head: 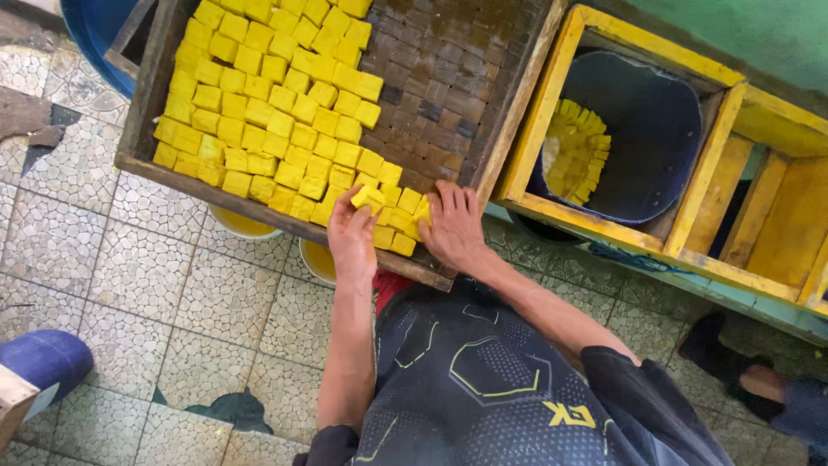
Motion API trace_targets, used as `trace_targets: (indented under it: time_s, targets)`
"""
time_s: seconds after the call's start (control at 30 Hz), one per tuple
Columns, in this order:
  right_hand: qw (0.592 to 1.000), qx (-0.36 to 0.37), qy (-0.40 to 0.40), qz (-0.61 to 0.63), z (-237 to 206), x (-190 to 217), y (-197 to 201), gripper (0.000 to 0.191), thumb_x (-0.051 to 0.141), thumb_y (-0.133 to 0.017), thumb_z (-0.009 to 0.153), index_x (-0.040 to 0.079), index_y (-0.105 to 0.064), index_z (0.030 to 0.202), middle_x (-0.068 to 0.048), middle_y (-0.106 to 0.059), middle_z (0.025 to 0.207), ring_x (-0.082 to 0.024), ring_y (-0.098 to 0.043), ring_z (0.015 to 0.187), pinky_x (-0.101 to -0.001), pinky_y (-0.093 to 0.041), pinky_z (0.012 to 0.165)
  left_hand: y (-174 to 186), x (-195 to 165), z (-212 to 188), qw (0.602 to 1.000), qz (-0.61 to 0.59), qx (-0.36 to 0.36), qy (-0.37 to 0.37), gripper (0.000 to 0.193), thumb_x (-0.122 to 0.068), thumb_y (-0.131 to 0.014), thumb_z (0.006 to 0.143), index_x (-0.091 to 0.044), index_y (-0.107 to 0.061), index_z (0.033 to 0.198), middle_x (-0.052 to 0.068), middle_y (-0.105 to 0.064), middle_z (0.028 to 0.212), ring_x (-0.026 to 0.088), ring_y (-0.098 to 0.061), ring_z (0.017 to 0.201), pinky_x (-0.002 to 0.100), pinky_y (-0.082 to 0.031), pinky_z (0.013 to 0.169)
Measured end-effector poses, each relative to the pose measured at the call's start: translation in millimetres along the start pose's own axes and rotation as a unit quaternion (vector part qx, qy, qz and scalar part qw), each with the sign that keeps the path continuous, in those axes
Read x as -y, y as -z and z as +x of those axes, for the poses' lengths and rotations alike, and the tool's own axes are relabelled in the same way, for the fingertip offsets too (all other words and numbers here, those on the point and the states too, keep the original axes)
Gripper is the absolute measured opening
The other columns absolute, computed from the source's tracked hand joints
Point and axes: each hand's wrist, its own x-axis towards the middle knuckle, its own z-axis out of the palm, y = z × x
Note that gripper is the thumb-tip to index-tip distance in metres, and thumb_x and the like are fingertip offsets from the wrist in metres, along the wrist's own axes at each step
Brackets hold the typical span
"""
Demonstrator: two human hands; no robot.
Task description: The person picks up yellow tofu cubes from a woven bamboo draining tray and places them by hand into a bucket set beside the tray, gathering small stacks in one hand before dropping them in, gradually emptying the tray.
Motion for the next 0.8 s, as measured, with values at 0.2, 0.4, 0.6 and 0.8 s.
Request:
trace_targets:
  time_s: [0.2,0.4,0.6,0.8]
  targets:
    - [0.984,0.079,-0.052,0.153,14.0,6.8,-13.6,0.052,0.029,-0.067,0.085,-0.003,-0.056,0.125,-0.021,-0.053,0.116,-0.037,-0.051,0.111,-0.0487,-0.043,0.097,1.4,-0.7,-3.0,0.999,-0.023,0.002,-0.031,0.037,0.008,-0.054,0.095,-0.001,-0.057,0.130,0.016,-0.066,0.128,0.023,-0.065,0.115,0.035,-0.057,0.096]
    - [0.984,0.061,-0.025,0.165,17.3,10.4,-22.3,0.063,0.036,-0.074,0.078,-0.002,-0.052,0.123,-0.022,-0.054,0.119,-0.042,-0.052,0.112,-0.0520,-0.045,0.094,-1.5,-11.8,-15.6,0.997,0.002,-0.020,-0.071,0.040,-0.003,-0.058,0.095,-0.001,-0.054,0.135,0.017,-0.063,0.132,0.026,-0.062,0.122,0.042,-0.052,0.103]
    - [0.921,0.015,0.042,0.387,25.8,4.4,33.8,0.064,0.032,-0.078,0.078,0.009,-0.052,0.132,-0.019,-0.056,0.127,-0.040,-0.054,0.123,-0.0472,-0.048,0.105,-58.1,-4.7,-25.6,0.993,-0.087,-0.031,-0.079,0.060,-0.042,-0.044,0.103,0.002,-0.049,0.143,0.018,-0.056,0.141,0.031,-0.056,0.131,0.047,-0.045,0.113]
    - [0.895,0.163,-0.118,0.398,19.9,-29.2,102.7,0.107,0.043,-0.083,0.075,0.009,-0.024,0.157,-0.022,-0.054,0.128,-0.041,-0.061,0.110,-0.0450,-0.053,0.088,-140.1,10.8,-36.1,0.994,-0.064,0.077,0.039,0.067,-0.051,-0.034,0.107,-0.002,-0.035,0.153,0.021,-0.037,0.159,0.036,-0.037,0.145,0.049,-0.032,0.121]
